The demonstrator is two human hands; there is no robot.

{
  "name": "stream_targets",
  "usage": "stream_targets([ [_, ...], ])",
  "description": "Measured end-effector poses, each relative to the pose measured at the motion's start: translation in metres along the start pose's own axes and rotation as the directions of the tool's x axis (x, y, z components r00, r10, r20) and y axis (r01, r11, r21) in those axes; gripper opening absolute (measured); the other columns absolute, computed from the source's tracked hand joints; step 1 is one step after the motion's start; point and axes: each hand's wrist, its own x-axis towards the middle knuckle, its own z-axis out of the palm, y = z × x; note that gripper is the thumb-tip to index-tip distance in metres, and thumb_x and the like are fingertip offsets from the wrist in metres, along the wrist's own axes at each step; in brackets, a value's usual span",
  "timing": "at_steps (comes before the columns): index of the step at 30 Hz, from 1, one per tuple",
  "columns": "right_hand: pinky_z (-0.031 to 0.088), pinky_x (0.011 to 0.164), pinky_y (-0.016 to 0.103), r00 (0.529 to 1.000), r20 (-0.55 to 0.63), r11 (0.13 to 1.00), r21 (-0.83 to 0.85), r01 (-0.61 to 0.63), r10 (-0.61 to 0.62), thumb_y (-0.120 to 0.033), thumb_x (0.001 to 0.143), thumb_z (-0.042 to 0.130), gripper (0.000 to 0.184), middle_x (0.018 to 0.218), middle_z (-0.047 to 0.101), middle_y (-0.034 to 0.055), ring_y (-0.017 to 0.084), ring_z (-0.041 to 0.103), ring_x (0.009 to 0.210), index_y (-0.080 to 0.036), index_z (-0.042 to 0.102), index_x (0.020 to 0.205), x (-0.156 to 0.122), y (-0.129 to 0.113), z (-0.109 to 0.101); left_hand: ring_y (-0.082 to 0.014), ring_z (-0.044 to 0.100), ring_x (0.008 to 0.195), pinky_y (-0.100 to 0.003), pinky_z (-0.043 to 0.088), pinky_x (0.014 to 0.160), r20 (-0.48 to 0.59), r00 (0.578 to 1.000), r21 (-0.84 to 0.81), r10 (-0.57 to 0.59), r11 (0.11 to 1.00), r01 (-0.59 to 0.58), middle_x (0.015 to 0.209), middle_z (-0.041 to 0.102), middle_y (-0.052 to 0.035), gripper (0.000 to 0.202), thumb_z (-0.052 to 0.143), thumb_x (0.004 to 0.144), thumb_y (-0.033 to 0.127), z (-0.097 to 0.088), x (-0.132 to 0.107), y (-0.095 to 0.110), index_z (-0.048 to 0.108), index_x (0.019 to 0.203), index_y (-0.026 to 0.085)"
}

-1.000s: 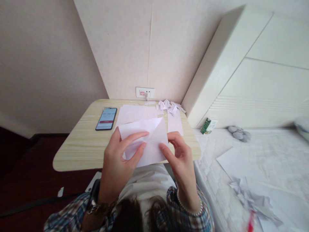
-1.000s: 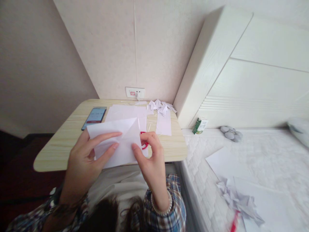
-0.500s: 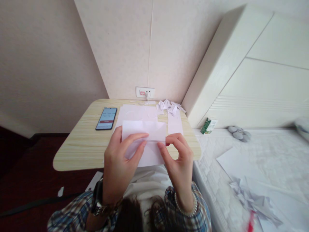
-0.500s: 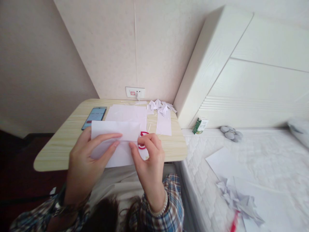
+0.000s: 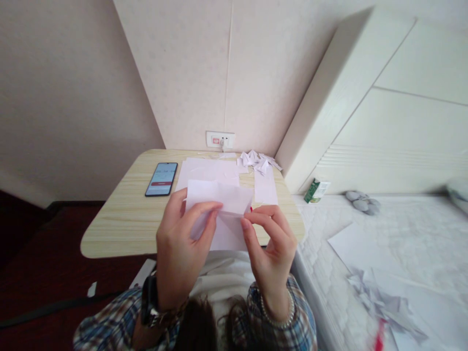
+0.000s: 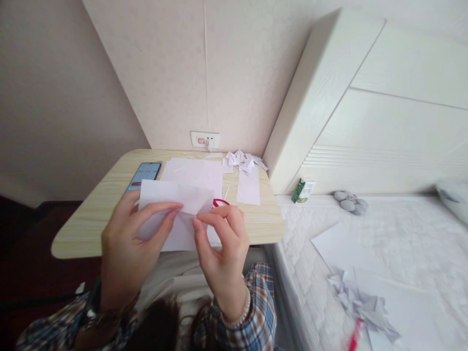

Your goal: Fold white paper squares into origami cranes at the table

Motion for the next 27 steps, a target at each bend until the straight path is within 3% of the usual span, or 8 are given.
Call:
stream_targets([
  [8,0.045,0.07,0.027,1.0,-0.014,1.0,0.004,0.013,-0.013,-0.011,0.086,0.062,0.01,0.078,0.059,-0.0017,0.013,0.056,0.077,-0.02,0.063,0.081,0.001,-0.001,-0.001,-0.0245,0.06,0.106,-0.039,0.053,0.092,0.076,0.994,-0.028,0.083,0.996,-0.081,0.111,0.058,-0.0093,0.019,0.062,0.084,0.014,0.001,-0.002,-0.004,0.072,0.097,0.023],
  [14,0.046,0.07,0.027,1.0,-0.013,0.999,-0.039,-0.016,0.016,-0.011,0.087,0.057,0.012,0.079,0.059,-0.0001,0.014,0.056,0.077,-0.02,0.063,0.081,0.002,-0.001,-0.001,-0.0244,0.06,0.108,-0.038,0.052,0.094,0.087,0.992,-0.026,0.095,0.995,-0.093,0.113,0.058,-0.0087,0.021,0.062,0.085,0.014,0.002,-0.003,-0.005,0.072,0.1,0.025],
  [20,0.048,0.073,0.03,0.994,0.006,0.993,-0.035,-0.109,0.109,-0.015,0.088,0.055,0.009,0.081,0.064,0.0009,0.016,0.06,0.079,-0.021,0.062,0.085,0.003,0.005,-0.002,-0.0219,0.064,0.101,-0.033,0.053,0.088,0.101,0.992,-0.073,-0.074,0.994,0.081,0.104,0.065,-0.0051,0.02,0.061,0.086,0.02,-0.003,-0.002,-0.003,0.072,0.102,0.022],
  [27,0.05,0.074,0.029,0.985,-0.019,0.982,0.072,-0.172,0.174,-0.017,0.087,0.059,0.008,0.086,0.066,0.0008,0.015,0.062,0.081,-0.021,0.061,0.094,0.002,0.012,-0.002,-0.0207,0.062,0.109,-0.03,0.05,0.093,0.119,0.98,-0.185,-0.16,0.966,0.181,0.11,0.069,-0.0015,0.022,0.06,0.085,0.021,-0.006,0.001,-0.004,0.071,0.104,0.023],
])
